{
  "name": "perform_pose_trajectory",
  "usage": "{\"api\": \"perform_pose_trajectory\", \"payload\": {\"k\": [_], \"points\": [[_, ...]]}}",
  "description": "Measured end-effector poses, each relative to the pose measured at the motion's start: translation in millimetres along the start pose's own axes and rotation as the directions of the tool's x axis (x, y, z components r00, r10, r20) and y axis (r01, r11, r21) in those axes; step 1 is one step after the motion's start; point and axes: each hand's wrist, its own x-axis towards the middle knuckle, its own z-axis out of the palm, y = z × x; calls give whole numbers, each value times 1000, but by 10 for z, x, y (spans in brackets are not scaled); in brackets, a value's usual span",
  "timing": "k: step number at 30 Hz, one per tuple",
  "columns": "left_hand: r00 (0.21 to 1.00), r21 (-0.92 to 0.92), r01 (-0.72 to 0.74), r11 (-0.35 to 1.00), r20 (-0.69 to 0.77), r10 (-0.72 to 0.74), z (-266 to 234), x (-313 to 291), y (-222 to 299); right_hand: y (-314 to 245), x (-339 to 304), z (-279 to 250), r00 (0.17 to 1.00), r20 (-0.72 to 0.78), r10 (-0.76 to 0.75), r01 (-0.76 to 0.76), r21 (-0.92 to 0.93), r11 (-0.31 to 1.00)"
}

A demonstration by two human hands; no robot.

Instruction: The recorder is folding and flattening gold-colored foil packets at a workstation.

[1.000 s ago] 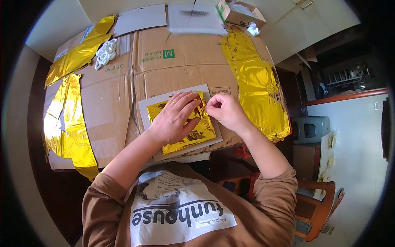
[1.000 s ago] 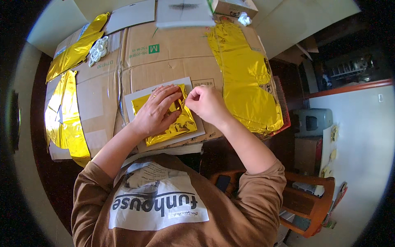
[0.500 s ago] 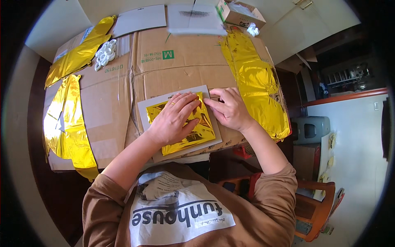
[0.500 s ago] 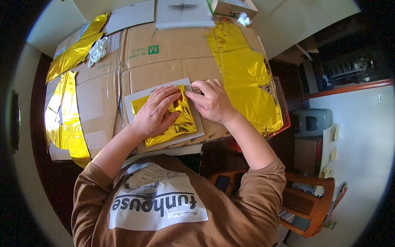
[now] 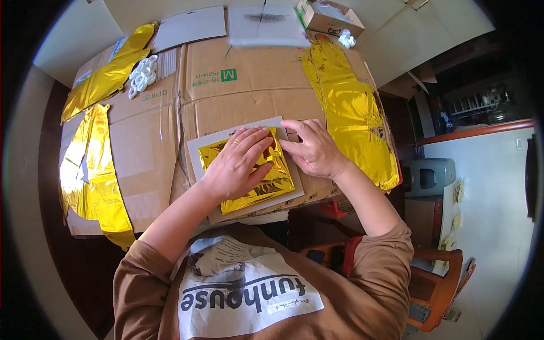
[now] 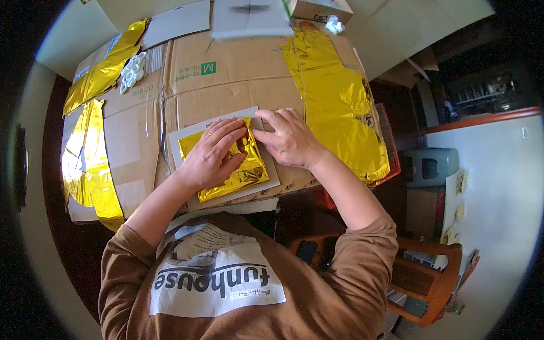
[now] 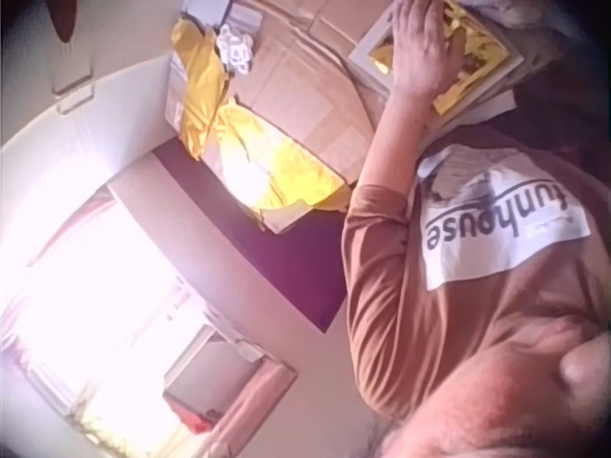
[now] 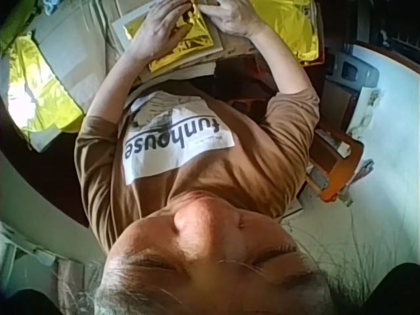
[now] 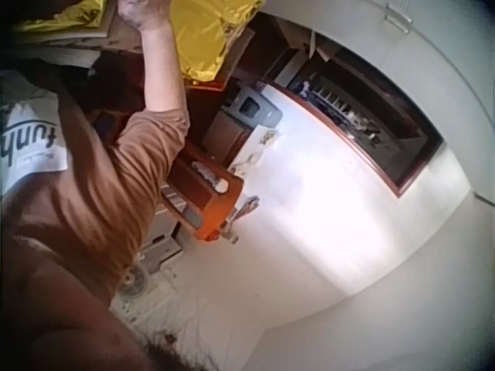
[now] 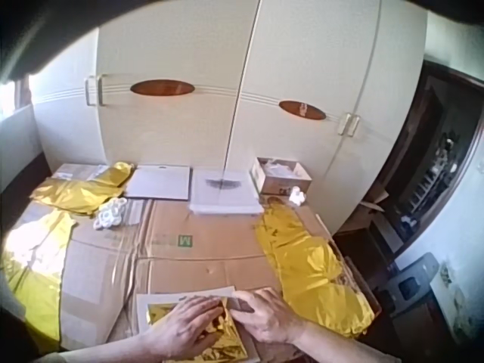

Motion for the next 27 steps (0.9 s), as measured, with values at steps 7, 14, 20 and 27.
{"api": "perform_pose_trajectory", "payload": {"k": [7,14,20,27], "points": [[1000,14,-3,1000,9,3,5,-5,-5,-9,-24,46,998,-48,49,-45,74,996],[1000,18,3,1000,21,-3,3,-7,-6,-21,-25,101,999,-32,27,-26,38,999],[1000,31,-1,1000,22,0,7,-6,-4,-44,-13,85,999,7,35,-36,77,996],[1000,41,0,999,31,-1,6,-9,0,13,-13,15,998,-68,16,-9,95,995]]}}
